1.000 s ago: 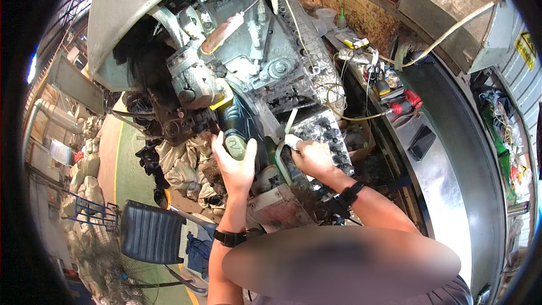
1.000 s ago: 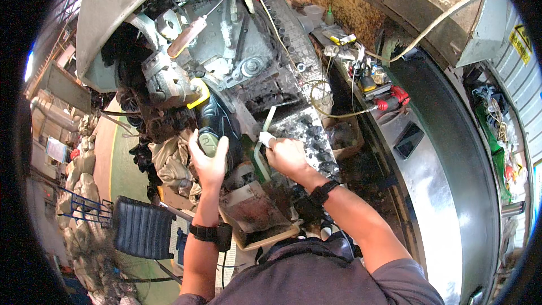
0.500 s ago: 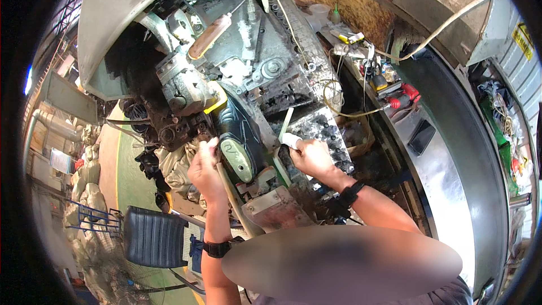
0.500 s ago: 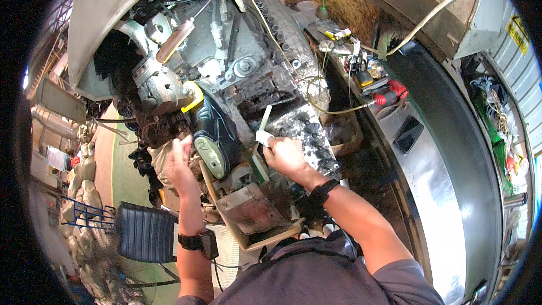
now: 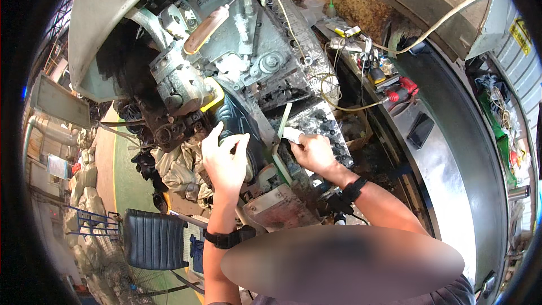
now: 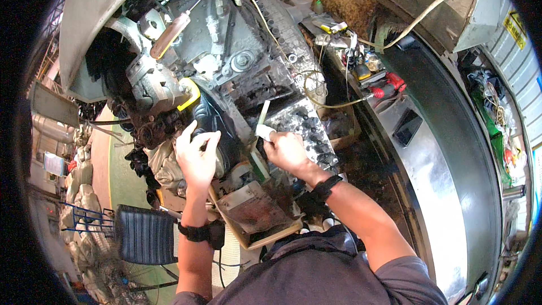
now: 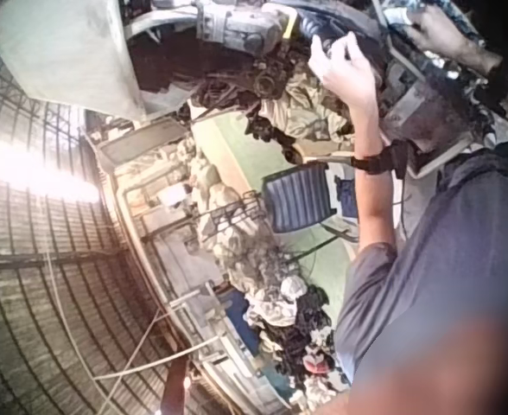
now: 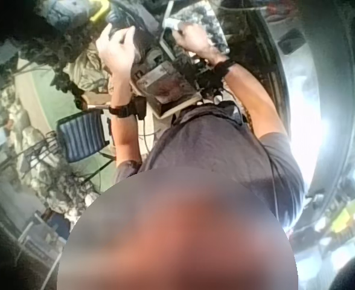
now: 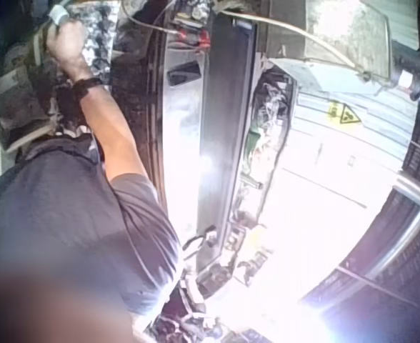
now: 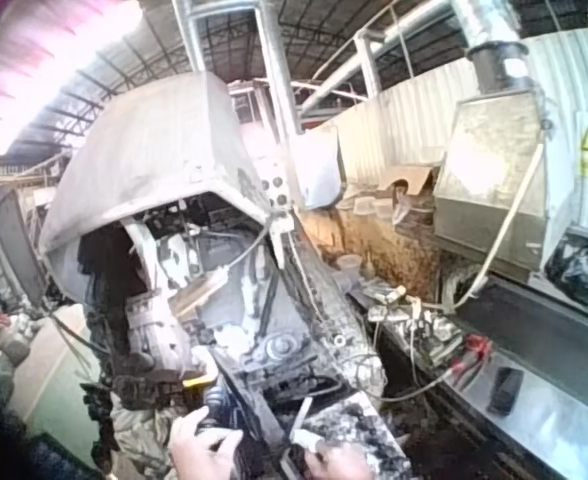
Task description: Operating a toe lasting machine to shape and bond the upper of a shoe to the last and insole.
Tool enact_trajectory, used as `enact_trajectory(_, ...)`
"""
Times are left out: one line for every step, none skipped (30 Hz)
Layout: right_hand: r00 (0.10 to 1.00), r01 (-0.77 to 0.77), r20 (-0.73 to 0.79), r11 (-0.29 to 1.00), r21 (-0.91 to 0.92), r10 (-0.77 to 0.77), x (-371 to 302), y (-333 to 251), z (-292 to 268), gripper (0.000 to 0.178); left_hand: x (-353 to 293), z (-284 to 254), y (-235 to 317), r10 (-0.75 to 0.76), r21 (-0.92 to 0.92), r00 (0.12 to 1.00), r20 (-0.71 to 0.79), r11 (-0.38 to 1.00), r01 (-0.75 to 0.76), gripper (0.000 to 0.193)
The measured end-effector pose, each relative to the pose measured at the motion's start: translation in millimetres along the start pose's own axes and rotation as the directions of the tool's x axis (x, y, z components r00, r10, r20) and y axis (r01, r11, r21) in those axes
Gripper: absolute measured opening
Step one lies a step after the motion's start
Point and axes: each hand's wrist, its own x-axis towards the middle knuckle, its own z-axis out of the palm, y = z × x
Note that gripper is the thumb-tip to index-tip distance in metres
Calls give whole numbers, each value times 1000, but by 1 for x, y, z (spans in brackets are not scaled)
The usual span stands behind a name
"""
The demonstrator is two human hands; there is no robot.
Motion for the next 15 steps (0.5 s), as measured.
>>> enact_trajectory(1000, -3, 1, 1000, 15, 3, 0, 0, -1, 23, -3, -4, -9, -9, -153, 1000, 8, 988, 10, 12)
enact_trajectory(1000, -5, 3, 1000, 30, 5, 0, 0, -1, 22, -7, -9, -15, -17, -303, 1000, 16, 953, 21, 10)
enact_trajectory(1000, -14, -10, 999, 39, 14, 0, -4, -2, 22, -13, -14, -19, -275, -625, 952, 131, 723, 295, 11)
enact_trajectory(1000, -14, -9, 999, 34, 14, -1, -2, -1, 22, -18, -16, -33, -337, -683, 935, 110, 658, 317, 13)
enact_trajectory(1000, 2, -31, 1000, 15, -2, -1, 2, 1, 22, -26, -15, -42, -479, -741, 865, 150, 525, 419, 16)
enact_trajectory(998, 18, -56, 1000, -6, -18, -1, 5, 1, 21, -33, -16, -47, -600, -786, 773, 205, 370, 495, 19)
enact_trajectory(998, 20, -51, 1000, -7, -21, 0, 2, 0, 21, -47, -18, -57, -606, -766, 764, 223, 376, 521, 27)
enact_trajectory(998, 29, -46, 1000, -9, -29, 0, 2, 1, 21, -63, -18, -62, -625, -776, 739, 249, 328, 539, 26)
enact_trajectory(999, 11, -51, 1000, 2, -11, 0, 4, 1, 22, -76, -16, -68, -616, -759, 727, 303, 305, 575, 27)
enact_trajectory(999, -1, -47, 1000, 20, 2, 1, -1, 1, 22, -92, -17, -76, -613, -738, 709, 349, 286, 611, 27)
enact_trajectory(999, -32, -16, 999, -11, 32, 0, -6, 0, 22, -104, -17, -83, -611, -748, 717, 335, 291, 597, 26)
enact_trajectory(1000, -28, -14, 999, -23, 28, 1, -9, -4, 22, -109, -18, -85, -611, -754, 716, 337, 280, 594, 26)
enact_trajectory(999, -44, -13, 998, -34, 43, 2, -13, -6, 22, -113, -19, -86, -628, -758, 705, 330, 269, 594, 26)
enact_trajectory(998, -60, -13, 997, -46, 59, 3, -15, -7, 22, -117, -18, -88, -643, -762, 693, 325, 256, 595, 26)
enact_trajectory(999, -28, -26, 999, -41, 27, 2, -4, 0, 23, -120, -19, -90, -691, -757, 634, 346, 194, 624, 26)
